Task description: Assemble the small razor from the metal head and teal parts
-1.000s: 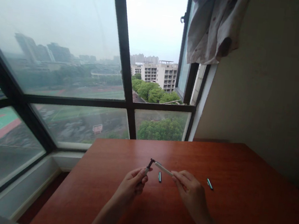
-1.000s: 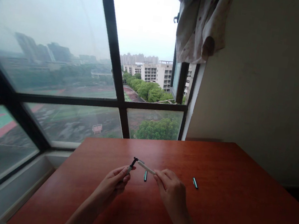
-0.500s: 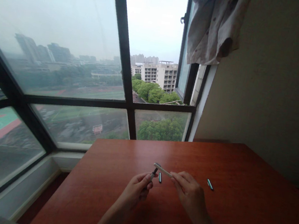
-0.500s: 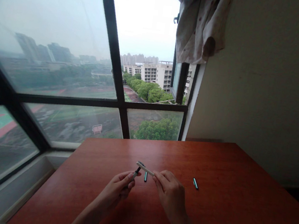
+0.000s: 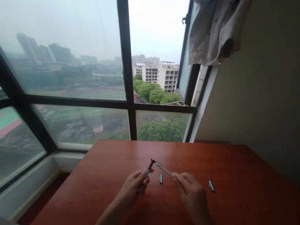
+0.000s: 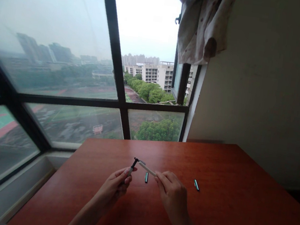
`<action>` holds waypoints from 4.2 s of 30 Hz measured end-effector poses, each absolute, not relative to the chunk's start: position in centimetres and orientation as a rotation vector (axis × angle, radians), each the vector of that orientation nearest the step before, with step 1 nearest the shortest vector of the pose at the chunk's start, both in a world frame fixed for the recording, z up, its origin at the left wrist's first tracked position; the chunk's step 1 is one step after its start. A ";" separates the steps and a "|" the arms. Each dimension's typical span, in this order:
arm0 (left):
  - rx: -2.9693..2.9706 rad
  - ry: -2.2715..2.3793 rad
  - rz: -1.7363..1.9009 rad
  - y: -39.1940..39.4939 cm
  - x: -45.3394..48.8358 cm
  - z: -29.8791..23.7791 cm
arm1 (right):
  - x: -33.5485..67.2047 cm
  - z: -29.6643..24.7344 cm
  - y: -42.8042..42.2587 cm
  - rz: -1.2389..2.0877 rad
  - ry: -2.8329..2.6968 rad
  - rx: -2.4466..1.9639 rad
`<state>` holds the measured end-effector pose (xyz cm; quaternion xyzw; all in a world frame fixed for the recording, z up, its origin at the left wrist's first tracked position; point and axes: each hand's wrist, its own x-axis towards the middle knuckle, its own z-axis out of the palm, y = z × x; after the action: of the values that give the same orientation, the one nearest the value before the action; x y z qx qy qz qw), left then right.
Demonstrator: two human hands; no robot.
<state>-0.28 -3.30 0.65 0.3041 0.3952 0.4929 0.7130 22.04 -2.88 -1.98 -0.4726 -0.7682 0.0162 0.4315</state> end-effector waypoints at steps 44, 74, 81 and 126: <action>0.760 0.902 1.000 -3.6 0.3 0.3 | 22.0 -1.5 -2.9 -0.023 -1.921 -1.162; 0.927 0.900 1.150 -2.9 0.0 -0.9 | 20.0 0.0 -3.7 0.656 -1.715 -1.114; 0.922 0.921 1.206 -2.9 0.0 -1.0 | 19.5 0.1 -4.0 0.735 -1.714 -1.130; 0.750 0.811 1.245 -3.6 1.8 -1.5 | 18.8 -1.0 -4.2 1.073 -1.462 -1.073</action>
<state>1.78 -3.56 -1.47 0.3332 0.3602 0.5533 0.6732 18.83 -4.24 -0.99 -0.4428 -0.6031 0.4425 0.4944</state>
